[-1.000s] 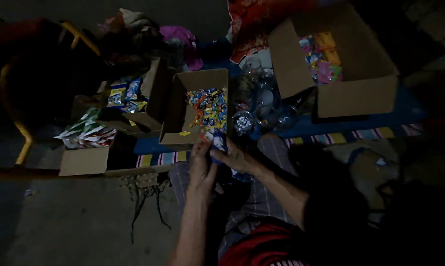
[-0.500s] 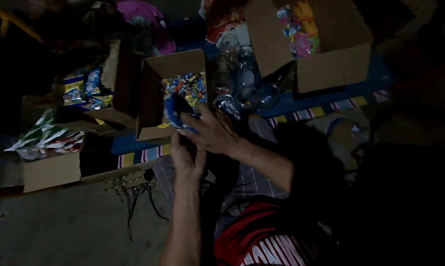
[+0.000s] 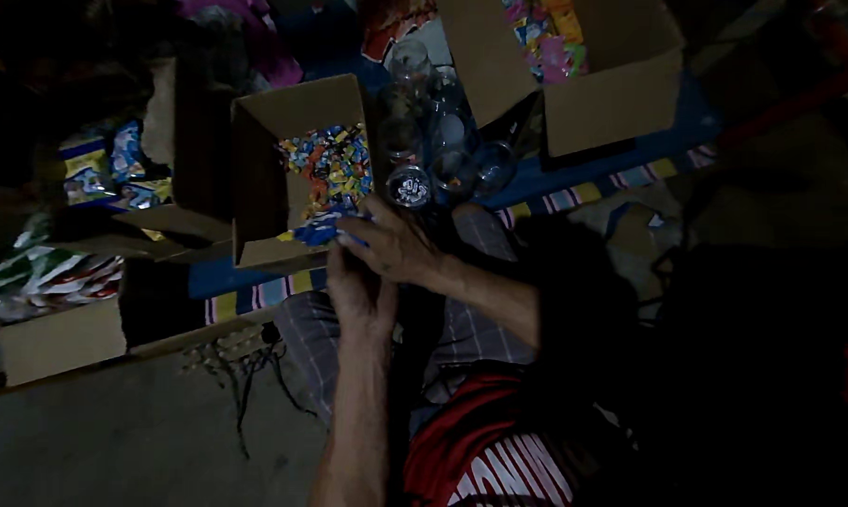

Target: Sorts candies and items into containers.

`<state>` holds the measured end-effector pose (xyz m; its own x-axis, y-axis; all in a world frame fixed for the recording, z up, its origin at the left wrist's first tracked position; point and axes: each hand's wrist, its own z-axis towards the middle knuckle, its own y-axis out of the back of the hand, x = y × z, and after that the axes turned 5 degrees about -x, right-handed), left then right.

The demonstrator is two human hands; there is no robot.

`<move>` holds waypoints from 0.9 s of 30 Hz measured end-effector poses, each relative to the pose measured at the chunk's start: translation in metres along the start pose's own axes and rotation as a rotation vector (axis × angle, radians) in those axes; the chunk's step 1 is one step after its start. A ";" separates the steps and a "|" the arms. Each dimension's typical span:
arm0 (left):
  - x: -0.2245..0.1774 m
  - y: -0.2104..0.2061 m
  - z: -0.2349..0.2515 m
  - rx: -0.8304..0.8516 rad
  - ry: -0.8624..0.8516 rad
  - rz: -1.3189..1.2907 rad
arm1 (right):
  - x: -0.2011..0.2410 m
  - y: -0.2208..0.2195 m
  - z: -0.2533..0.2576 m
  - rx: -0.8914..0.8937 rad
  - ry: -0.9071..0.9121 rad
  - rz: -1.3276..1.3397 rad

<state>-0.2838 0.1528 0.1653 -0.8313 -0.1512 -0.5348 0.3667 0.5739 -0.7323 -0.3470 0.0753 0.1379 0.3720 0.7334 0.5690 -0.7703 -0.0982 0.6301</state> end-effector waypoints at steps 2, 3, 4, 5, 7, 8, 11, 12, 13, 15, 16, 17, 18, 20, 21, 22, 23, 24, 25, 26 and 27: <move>0.013 0.004 -0.003 -0.047 0.000 0.104 | -0.015 -0.001 0.008 0.078 -0.068 -0.037; 0.017 0.008 -0.003 -0.059 0.012 0.122 | -0.019 0.000 0.014 0.112 -0.091 -0.071; 0.020 0.011 -0.002 -0.051 0.024 0.113 | -0.020 0.001 0.020 0.118 -0.099 -0.098; 0.021 0.013 0.001 -0.036 0.033 0.076 | -0.020 0.002 0.026 0.116 -0.112 -0.105; 0.020 0.016 0.004 -0.003 0.050 -0.020 | -0.018 0.003 0.034 0.082 -0.161 -0.068; 0.018 0.015 0.006 0.015 0.057 -0.064 | -0.017 0.003 0.039 0.047 -0.192 -0.028; 0.021 0.007 0.009 0.024 0.066 -0.152 | -0.018 -0.007 0.052 -0.122 -0.239 0.030; 0.023 0.004 0.010 0.020 0.074 -0.161 | -0.019 -0.012 0.055 -0.178 -0.229 0.014; 0.025 0.004 0.009 0.007 0.079 -0.168 | -0.019 -0.015 0.055 -0.213 -0.223 -0.006; 0.028 0.001 0.012 -0.035 0.091 -0.158 | -0.019 -0.017 0.055 -0.253 -0.206 -0.040; 0.029 0.002 0.012 -0.052 0.102 -0.151 | -0.019 -0.016 0.053 -0.260 -0.211 -0.032; 0.031 0.003 0.012 -0.073 0.113 -0.139 | -0.021 -0.012 0.050 -0.244 -0.240 0.003; 0.032 0.004 0.013 -0.108 0.120 -0.108 | -0.023 -0.006 0.049 -0.239 -0.290 0.060; 0.034 0.009 0.014 -0.180 0.157 -0.042 | -0.034 0.007 0.043 -0.256 -0.426 0.184; 0.033 0.012 0.015 -0.192 0.172 -0.012 | -0.042 0.017 0.038 -0.259 -0.493 0.244; 0.030 0.015 0.019 -0.207 0.173 0.021 | -0.048 0.028 0.031 -0.252 -0.560 0.309; 0.026 0.017 0.024 -0.218 0.175 0.058 | -0.054 0.040 0.021 -0.234 -0.619 0.362; 0.021 0.021 0.031 -0.211 0.178 0.098 | -0.059 0.049 0.007 -0.199 -0.657 0.384; 0.015 0.024 0.041 -0.200 0.174 0.137 | -0.067 0.055 -0.011 -0.163 -0.665 0.371; 0.009 0.024 0.051 -0.174 0.167 0.186 | -0.074 0.059 -0.030 -0.100 -0.664 0.337; 0.004 0.022 0.063 -0.148 0.153 0.235 | -0.082 0.062 -0.050 -0.027 -0.653 0.284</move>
<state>-0.2527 0.1140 0.1210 -0.7886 0.1156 -0.6039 0.5003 0.6917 -0.5209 -0.4510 0.0430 0.1040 0.3826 0.1285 0.9150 -0.8929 -0.2030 0.4019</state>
